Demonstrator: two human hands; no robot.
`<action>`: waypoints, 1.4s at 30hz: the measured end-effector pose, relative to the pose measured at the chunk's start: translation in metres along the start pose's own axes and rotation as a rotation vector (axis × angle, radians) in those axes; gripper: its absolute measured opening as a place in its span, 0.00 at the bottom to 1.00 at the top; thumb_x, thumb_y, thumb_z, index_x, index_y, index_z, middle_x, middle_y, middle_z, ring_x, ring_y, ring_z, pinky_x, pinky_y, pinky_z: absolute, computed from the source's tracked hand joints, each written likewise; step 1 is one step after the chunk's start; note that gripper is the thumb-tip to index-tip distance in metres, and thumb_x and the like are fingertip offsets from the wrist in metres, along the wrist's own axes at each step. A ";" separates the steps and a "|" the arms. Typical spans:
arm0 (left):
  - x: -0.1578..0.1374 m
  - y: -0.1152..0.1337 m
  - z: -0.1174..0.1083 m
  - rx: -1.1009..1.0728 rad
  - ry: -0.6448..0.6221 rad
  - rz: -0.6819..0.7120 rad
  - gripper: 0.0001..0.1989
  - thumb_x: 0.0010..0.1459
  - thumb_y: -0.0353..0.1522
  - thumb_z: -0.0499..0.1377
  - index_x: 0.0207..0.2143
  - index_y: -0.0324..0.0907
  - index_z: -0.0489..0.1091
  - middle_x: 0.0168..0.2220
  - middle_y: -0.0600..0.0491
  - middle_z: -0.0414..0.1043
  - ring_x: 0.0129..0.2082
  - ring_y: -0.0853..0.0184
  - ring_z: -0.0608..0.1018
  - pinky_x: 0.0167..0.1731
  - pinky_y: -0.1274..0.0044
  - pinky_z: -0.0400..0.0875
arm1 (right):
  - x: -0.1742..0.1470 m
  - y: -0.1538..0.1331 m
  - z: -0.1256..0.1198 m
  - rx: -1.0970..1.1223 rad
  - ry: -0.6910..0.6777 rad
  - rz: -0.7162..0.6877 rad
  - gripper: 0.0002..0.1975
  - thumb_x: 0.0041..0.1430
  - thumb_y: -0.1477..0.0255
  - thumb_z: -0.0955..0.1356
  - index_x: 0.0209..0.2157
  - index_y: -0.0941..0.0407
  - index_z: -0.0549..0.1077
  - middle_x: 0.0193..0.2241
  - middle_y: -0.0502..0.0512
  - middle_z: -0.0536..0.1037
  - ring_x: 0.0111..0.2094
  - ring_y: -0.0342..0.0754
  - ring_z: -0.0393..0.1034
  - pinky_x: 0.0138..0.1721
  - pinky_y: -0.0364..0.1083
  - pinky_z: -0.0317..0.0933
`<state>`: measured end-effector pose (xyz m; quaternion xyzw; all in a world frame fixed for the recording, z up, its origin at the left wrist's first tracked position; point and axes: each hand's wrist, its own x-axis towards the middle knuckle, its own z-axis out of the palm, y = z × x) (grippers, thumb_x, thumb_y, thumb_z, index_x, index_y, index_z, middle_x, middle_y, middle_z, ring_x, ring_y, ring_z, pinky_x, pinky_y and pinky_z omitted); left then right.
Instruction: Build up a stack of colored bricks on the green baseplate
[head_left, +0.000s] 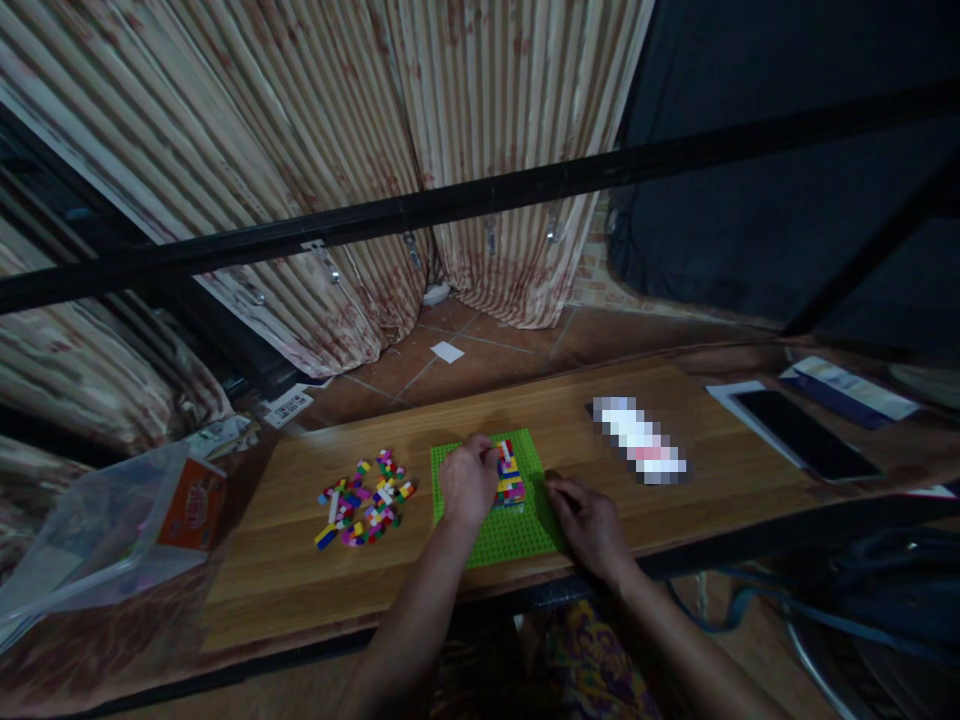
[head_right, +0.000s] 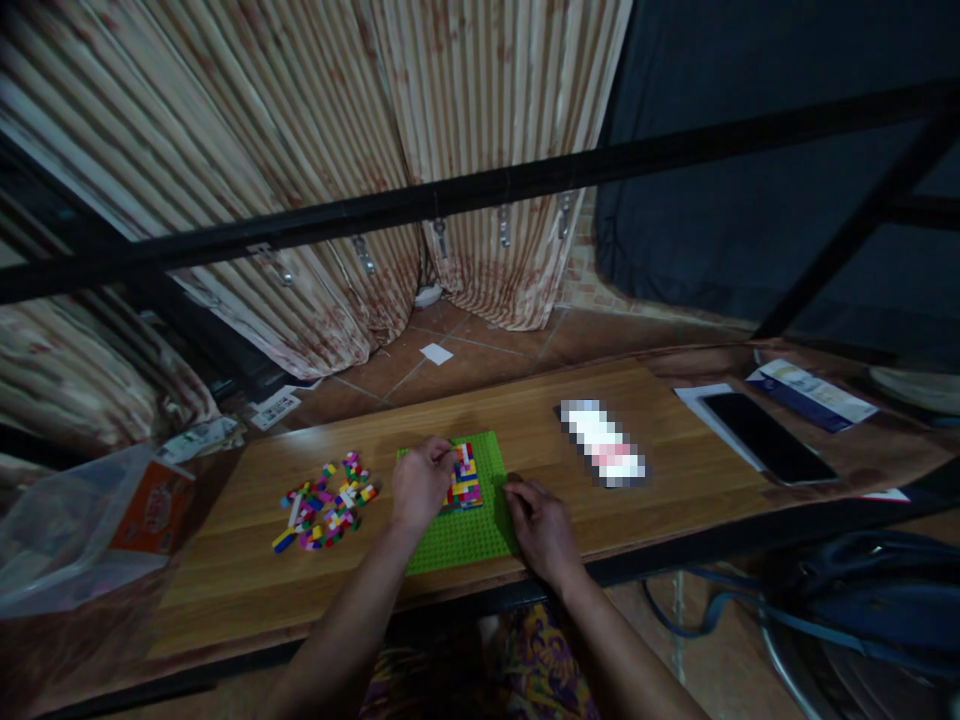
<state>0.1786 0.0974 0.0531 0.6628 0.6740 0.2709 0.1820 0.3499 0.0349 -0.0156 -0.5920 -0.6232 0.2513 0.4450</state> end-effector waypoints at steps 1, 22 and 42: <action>0.000 0.000 0.000 0.006 0.006 -0.010 0.07 0.57 0.34 0.57 0.36 0.46 0.74 0.34 0.53 0.80 0.34 0.65 0.79 0.30 0.78 0.64 | 0.000 0.000 0.000 -0.005 -0.001 -0.003 0.15 0.61 0.64 0.61 0.37 0.54 0.77 0.34 0.57 0.79 0.36 0.52 0.75 0.39 0.48 0.67; 0.014 0.018 -0.008 0.121 -0.075 -0.067 0.11 0.53 0.28 0.55 0.30 0.43 0.78 0.31 0.48 0.79 0.32 0.65 0.79 0.31 0.79 0.65 | -0.001 0.009 0.006 -0.053 -0.007 -0.055 0.13 0.61 0.67 0.61 0.37 0.56 0.76 0.35 0.58 0.78 0.36 0.51 0.75 0.38 0.48 0.67; -0.094 -0.139 -0.087 0.035 0.345 -0.505 0.10 0.58 0.30 0.55 0.40 0.41 0.74 0.38 0.48 0.78 0.36 0.64 0.78 0.35 0.77 0.67 | -0.005 0.033 0.002 -0.212 -0.003 -0.085 0.19 0.58 0.57 0.61 0.38 0.55 0.77 0.40 0.59 0.80 0.38 0.53 0.76 0.38 0.47 0.69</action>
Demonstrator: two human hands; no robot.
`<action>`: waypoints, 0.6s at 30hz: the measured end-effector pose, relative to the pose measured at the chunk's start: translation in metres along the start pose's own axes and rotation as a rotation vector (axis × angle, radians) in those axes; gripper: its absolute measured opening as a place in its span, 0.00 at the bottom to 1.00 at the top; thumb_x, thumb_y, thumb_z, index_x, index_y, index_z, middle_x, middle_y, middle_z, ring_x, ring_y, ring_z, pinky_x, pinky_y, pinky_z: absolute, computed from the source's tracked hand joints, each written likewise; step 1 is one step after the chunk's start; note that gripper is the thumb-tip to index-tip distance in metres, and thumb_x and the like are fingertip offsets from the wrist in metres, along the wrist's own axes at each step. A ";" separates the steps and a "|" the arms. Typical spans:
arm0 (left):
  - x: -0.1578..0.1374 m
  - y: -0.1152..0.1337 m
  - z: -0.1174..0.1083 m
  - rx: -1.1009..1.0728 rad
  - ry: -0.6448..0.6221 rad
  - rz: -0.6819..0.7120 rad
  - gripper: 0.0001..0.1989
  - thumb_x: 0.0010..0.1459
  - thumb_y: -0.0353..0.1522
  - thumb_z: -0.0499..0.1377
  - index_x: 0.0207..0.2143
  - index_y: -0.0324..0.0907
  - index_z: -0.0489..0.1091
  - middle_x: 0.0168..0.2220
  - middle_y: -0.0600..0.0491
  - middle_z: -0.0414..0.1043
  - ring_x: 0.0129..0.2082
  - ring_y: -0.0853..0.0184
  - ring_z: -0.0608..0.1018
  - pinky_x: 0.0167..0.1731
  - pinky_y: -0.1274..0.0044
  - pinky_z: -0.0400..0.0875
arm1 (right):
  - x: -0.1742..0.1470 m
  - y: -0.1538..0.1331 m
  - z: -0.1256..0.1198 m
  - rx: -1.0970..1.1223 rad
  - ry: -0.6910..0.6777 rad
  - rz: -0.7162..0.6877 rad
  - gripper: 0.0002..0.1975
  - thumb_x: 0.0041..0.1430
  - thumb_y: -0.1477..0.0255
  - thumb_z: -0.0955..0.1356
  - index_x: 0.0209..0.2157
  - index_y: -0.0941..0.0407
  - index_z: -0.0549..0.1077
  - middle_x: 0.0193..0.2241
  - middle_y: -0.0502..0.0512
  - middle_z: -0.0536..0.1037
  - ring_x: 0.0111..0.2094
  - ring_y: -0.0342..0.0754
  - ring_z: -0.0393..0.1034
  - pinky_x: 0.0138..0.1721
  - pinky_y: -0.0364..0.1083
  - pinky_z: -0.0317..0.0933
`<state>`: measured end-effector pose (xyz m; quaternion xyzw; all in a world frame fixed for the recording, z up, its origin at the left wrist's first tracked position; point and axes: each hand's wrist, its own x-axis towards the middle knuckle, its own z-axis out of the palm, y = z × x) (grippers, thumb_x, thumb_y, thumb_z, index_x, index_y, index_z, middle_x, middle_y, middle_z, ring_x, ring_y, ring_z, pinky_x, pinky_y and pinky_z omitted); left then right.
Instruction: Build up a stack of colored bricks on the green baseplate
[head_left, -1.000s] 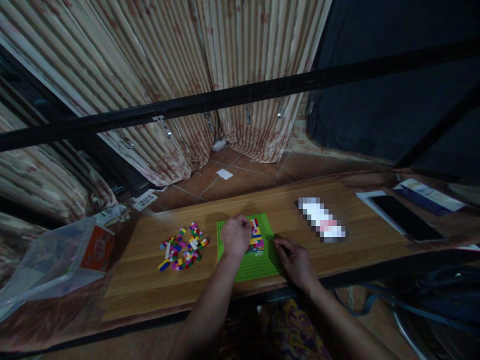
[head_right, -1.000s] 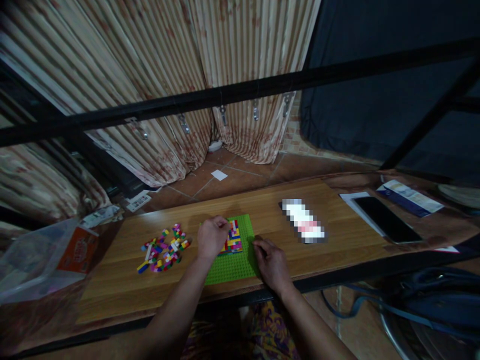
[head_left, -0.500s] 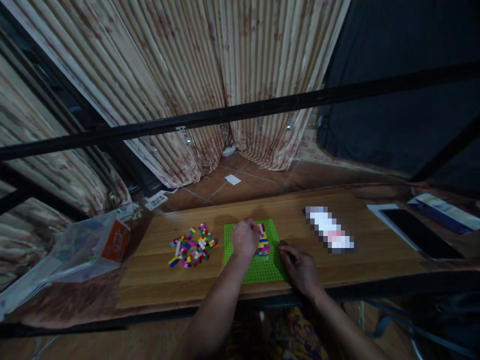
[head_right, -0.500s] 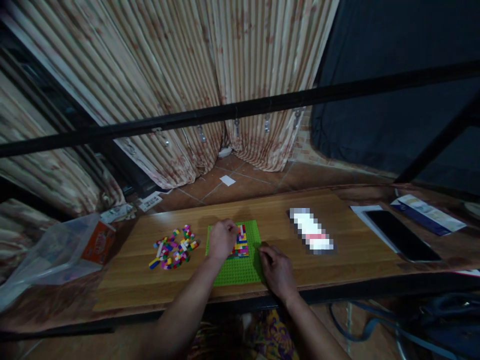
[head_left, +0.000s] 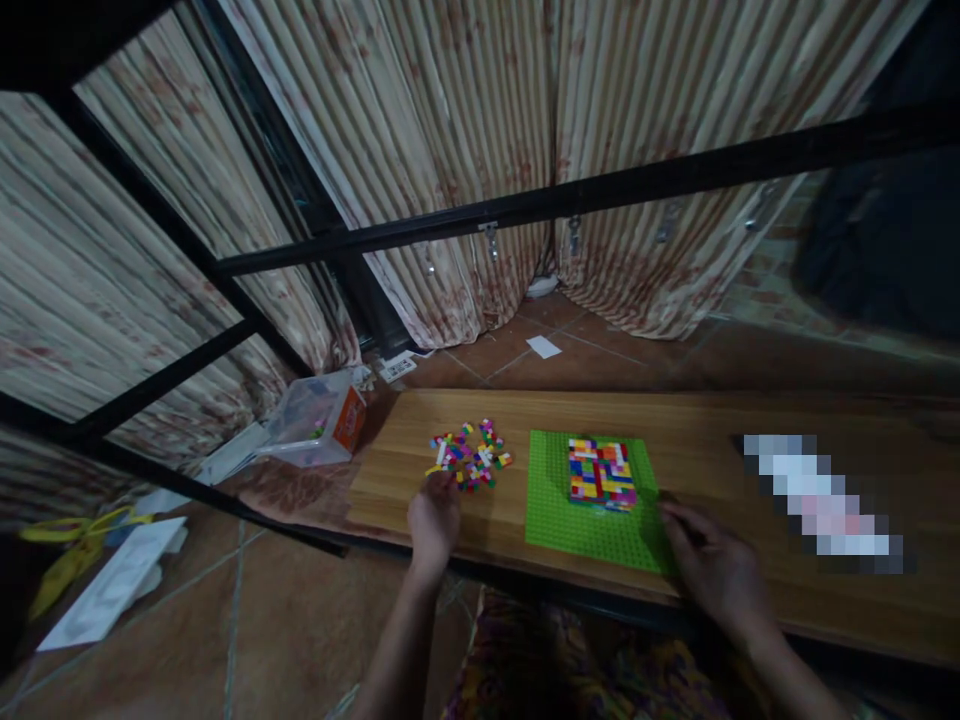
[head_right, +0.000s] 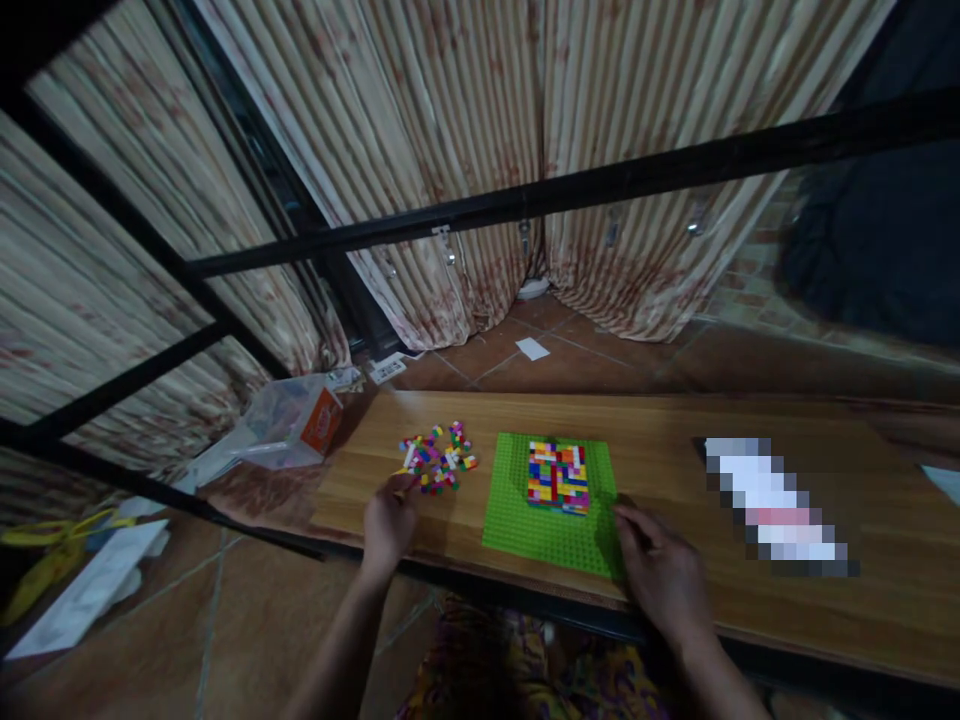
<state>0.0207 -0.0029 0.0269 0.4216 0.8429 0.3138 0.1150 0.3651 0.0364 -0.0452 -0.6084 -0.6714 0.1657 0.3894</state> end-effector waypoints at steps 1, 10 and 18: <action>0.006 -0.010 -0.006 0.037 0.034 -0.031 0.10 0.58 0.30 0.55 0.41 0.41 0.73 0.39 0.48 0.78 0.36 0.63 0.78 0.35 0.77 0.67 | 0.000 0.000 0.000 -0.002 0.003 0.001 0.20 0.58 0.56 0.61 0.38 0.55 0.77 0.40 0.59 0.80 0.38 0.53 0.76 0.38 0.47 0.69; 0.035 -0.035 -0.013 0.201 -0.049 0.043 0.16 0.55 0.31 0.57 0.47 0.43 0.71 0.47 0.45 0.71 0.43 0.58 0.77 0.40 0.72 0.68 | 0.000 -0.001 -0.001 -0.065 0.005 0.018 0.21 0.57 0.55 0.61 0.38 0.54 0.77 0.39 0.58 0.81 0.37 0.55 0.77 0.37 0.49 0.69; 0.024 -0.031 -0.013 -0.080 -0.077 0.011 0.12 0.57 0.33 0.55 0.42 0.38 0.70 0.38 0.46 0.75 0.39 0.64 0.77 0.37 0.77 0.68 | 0.001 0.002 -0.001 0.008 0.009 0.051 0.21 0.56 0.54 0.63 0.37 0.54 0.78 0.39 0.59 0.81 0.38 0.57 0.77 0.38 0.52 0.69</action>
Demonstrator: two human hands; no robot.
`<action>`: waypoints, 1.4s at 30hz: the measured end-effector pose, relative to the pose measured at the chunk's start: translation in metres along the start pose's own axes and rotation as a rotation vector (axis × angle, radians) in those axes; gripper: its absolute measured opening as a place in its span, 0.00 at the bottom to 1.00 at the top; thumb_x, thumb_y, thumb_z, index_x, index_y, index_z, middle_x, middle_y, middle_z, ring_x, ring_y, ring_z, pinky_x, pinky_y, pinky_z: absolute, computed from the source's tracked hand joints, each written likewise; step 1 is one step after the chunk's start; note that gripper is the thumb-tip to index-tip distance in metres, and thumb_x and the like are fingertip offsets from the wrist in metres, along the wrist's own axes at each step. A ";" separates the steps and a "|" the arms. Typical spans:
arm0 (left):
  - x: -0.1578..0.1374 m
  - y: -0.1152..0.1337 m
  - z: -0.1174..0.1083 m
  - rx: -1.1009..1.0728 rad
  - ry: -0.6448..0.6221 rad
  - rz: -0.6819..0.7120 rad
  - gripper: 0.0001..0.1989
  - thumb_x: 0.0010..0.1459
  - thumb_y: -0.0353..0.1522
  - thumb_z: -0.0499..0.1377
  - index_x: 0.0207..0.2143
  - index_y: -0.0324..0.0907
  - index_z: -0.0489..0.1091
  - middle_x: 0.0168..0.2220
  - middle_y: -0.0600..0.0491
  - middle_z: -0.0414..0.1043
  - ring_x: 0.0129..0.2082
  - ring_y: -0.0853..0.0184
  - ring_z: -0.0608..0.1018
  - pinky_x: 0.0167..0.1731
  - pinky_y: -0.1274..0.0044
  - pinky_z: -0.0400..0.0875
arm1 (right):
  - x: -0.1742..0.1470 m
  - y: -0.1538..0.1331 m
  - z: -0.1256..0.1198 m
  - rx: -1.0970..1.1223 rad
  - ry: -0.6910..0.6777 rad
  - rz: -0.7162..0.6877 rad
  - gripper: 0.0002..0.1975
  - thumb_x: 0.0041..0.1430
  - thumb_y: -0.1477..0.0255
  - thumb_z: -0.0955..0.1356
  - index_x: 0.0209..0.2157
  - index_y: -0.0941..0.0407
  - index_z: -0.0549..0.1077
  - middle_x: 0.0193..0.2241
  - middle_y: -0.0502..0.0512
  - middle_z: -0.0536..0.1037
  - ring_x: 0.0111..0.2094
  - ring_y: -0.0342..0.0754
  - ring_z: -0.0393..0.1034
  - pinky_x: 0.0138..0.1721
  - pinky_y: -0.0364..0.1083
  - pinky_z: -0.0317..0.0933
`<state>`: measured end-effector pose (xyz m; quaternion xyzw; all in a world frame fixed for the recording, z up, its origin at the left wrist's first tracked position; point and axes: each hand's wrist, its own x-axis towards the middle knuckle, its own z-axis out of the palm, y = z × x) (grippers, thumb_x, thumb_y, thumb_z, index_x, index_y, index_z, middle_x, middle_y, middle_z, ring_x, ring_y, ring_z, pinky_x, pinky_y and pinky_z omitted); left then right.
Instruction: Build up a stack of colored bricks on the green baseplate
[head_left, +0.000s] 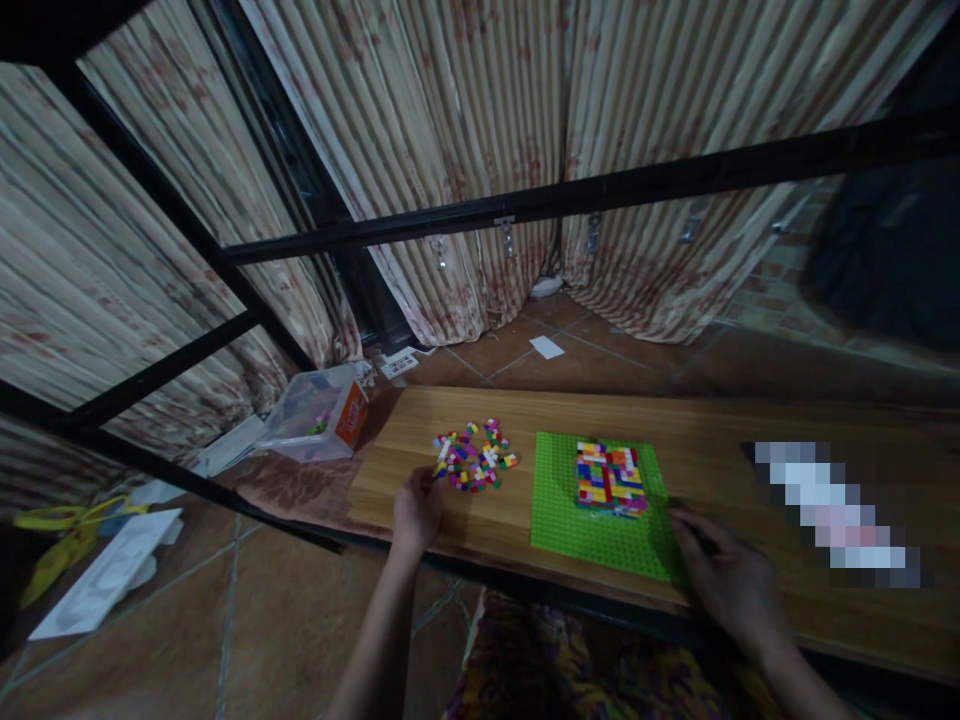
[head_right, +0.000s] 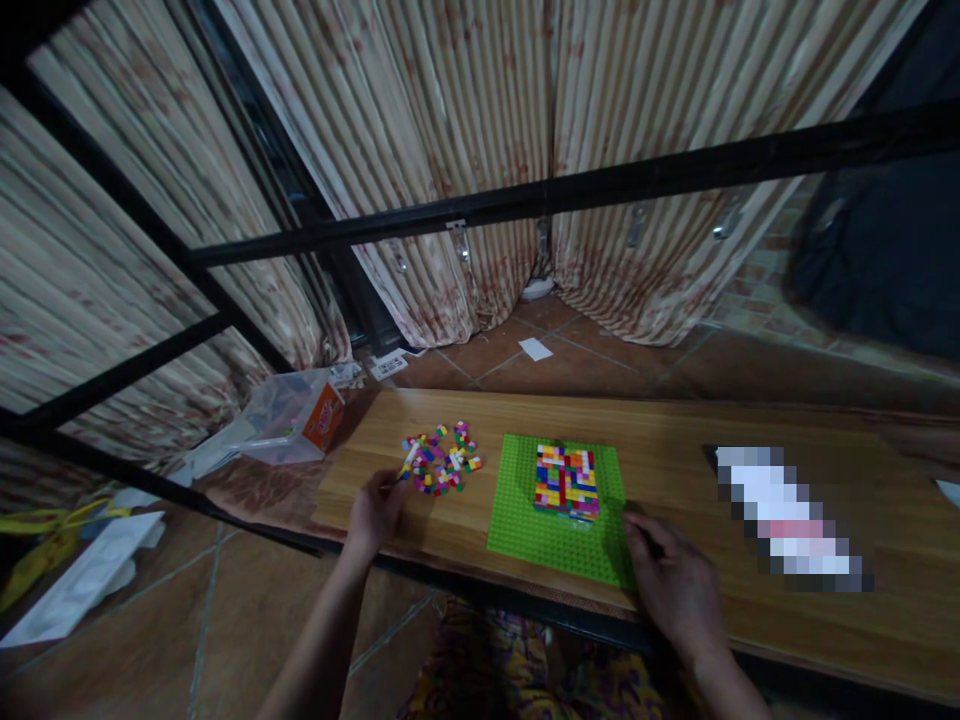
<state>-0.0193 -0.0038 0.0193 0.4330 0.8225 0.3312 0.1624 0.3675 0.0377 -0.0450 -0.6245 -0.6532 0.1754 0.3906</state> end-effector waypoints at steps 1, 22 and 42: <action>-0.007 0.004 0.001 -0.184 -0.032 -0.022 0.12 0.57 0.35 0.56 0.40 0.37 0.71 0.36 0.47 0.76 0.36 0.65 0.77 0.35 0.78 0.68 | 0.001 -0.002 -0.001 0.031 0.014 0.016 0.20 0.55 0.54 0.63 0.37 0.54 0.78 0.38 0.59 0.81 0.38 0.57 0.76 0.39 0.52 0.69; -0.109 0.099 0.028 -0.862 -0.709 -0.043 0.17 0.48 0.44 0.65 0.28 0.38 0.71 0.23 0.55 0.68 0.21 0.74 0.67 0.24 0.81 0.62 | -0.033 -0.161 0.003 1.059 -0.374 0.386 0.14 0.41 0.60 0.76 0.24 0.55 0.75 0.20 0.47 0.74 0.22 0.43 0.67 0.27 0.43 0.65; -0.097 0.090 0.044 -0.949 -0.691 -0.223 0.19 0.43 0.43 0.68 0.27 0.37 0.71 0.23 0.54 0.71 0.18 0.76 0.68 0.20 0.83 0.61 | -0.010 -0.120 -0.015 0.900 -0.148 0.362 0.22 0.45 0.58 0.74 0.40 0.56 0.76 0.20 0.46 0.70 0.20 0.41 0.66 0.24 0.42 0.64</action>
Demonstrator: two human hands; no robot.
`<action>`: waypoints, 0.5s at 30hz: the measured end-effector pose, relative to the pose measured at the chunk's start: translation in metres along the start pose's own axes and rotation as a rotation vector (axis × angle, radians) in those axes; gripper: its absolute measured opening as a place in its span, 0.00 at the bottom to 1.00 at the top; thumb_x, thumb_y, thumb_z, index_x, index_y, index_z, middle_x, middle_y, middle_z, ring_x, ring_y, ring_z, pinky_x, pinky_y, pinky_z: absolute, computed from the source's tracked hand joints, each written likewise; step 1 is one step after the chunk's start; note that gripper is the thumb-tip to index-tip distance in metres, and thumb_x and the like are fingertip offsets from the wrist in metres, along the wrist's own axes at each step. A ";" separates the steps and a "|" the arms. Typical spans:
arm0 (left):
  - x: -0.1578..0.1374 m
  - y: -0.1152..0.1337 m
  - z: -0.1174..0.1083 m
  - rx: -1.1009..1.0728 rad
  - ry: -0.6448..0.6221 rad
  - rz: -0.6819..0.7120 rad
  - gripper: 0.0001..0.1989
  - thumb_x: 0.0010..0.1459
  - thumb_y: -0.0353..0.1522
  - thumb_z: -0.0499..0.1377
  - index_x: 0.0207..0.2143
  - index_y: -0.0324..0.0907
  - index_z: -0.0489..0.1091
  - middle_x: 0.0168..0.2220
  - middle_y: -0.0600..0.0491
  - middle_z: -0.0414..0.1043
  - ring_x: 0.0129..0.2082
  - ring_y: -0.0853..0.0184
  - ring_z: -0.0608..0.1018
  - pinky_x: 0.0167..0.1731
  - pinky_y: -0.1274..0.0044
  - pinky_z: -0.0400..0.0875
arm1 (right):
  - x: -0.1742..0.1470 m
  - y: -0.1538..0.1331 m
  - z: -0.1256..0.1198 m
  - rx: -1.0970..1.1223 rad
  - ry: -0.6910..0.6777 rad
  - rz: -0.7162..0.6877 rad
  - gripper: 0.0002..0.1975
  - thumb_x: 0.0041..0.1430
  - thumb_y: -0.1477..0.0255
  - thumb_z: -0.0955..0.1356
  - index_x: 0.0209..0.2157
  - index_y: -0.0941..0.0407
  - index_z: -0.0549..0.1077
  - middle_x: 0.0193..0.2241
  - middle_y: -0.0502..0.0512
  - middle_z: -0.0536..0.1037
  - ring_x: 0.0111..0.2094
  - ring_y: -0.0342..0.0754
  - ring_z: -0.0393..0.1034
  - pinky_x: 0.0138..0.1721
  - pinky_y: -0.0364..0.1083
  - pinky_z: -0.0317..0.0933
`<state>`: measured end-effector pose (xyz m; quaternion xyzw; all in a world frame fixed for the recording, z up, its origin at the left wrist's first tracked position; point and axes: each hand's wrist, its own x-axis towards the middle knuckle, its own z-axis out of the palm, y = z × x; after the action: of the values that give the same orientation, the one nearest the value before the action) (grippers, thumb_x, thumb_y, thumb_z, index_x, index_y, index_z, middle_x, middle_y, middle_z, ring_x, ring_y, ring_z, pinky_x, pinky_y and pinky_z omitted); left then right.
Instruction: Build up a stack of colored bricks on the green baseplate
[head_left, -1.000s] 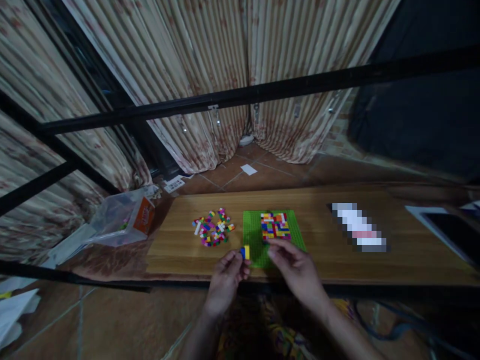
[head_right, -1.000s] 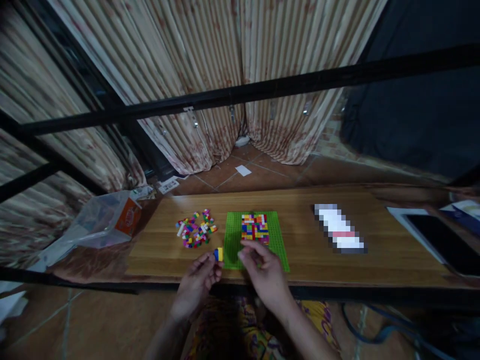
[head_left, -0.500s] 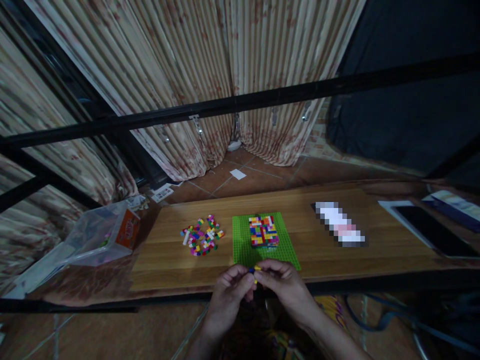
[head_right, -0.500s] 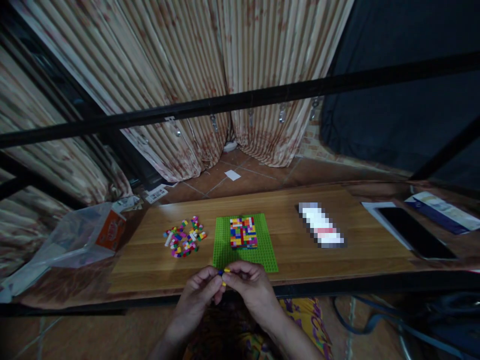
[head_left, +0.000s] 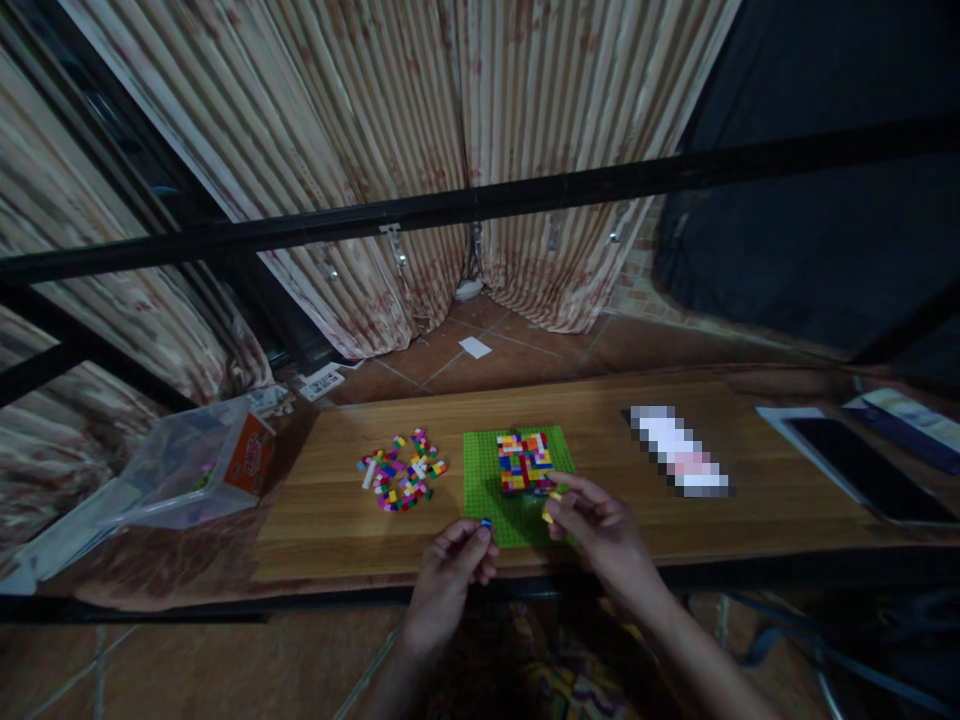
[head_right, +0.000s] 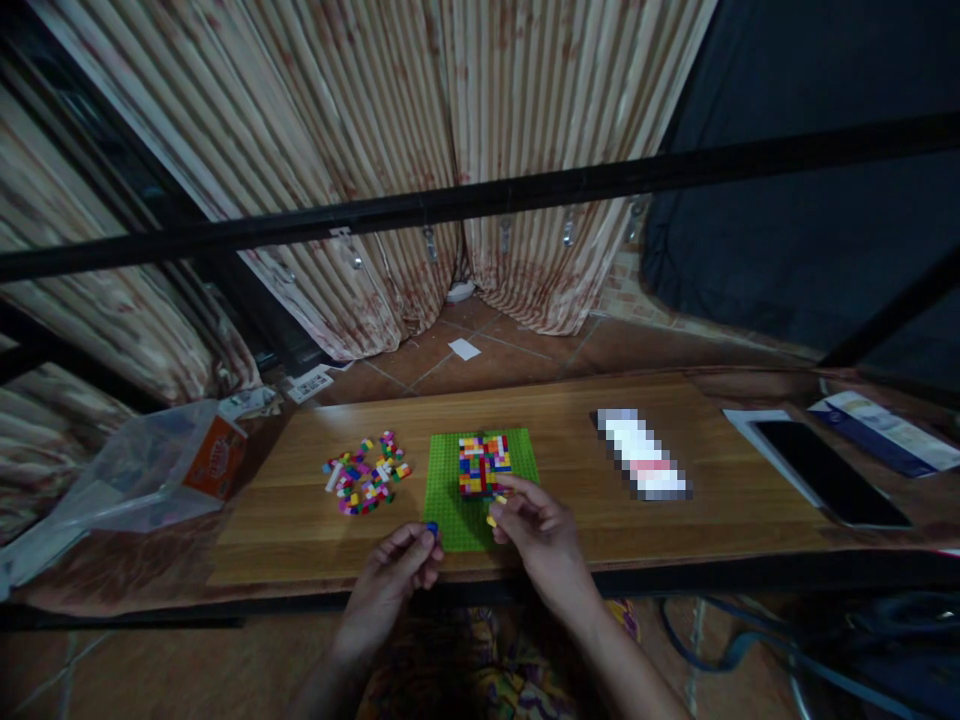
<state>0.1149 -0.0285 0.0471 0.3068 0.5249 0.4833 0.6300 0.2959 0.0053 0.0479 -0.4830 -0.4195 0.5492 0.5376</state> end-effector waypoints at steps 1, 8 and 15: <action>0.001 0.001 -0.002 0.011 0.022 0.003 0.19 0.43 0.44 0.68 0.28 0.37 0.72 0.23 0.55 0.71 0.18 0.76 0.68 0.20 0.83 0.61 | 0.005 0.000 -0.003 -0.032 0.007 -0.015 0.23 0.46 0.58 0.74 0.42 0.56 0.75 0.21 0.47 0.72 0.21 0.42 0.67 0.25 0.43 0.66; 0.009 0.000 -0.008 0.049 0.123 0.026 0.17 0.44 0.42 0.67 0.31 0.38 0.73 0.21 0.56 0.70 0.19 0.76 0.68 0.21 0.83 0.62 | 0.043 -0.015 -0.004 -0.556 -0.075 -0.300 0.13 0.59 0.62 0.65 0.39 0.55 0.76 0.34 0.54 0.80 0.34 0.49 0.74 0.37 0.47 0.66; 0.027 0.002 -0.009 0.123 0.158 0.045 0.14 0.48 0.42 0.63 0.26 0.40 0.72 0.24 0.56 0.69 0.21 0.75 0.67 0.21 0.83 0.61 | 0.082 -0.004 0.012 -0.877 -0.074 -0.599 0.10 0.61 0.69 0.64 0.36 0.52 0.78 0.44 0.57 0.76 0.47 0.53 0.67 0.50 0.54 0.60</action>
<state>0.1053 -0.0042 0.0366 0.3176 0.5946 0.4869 0.5554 0.2889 0.0880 0.0478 -0.5018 -0.7479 0.1613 0.4036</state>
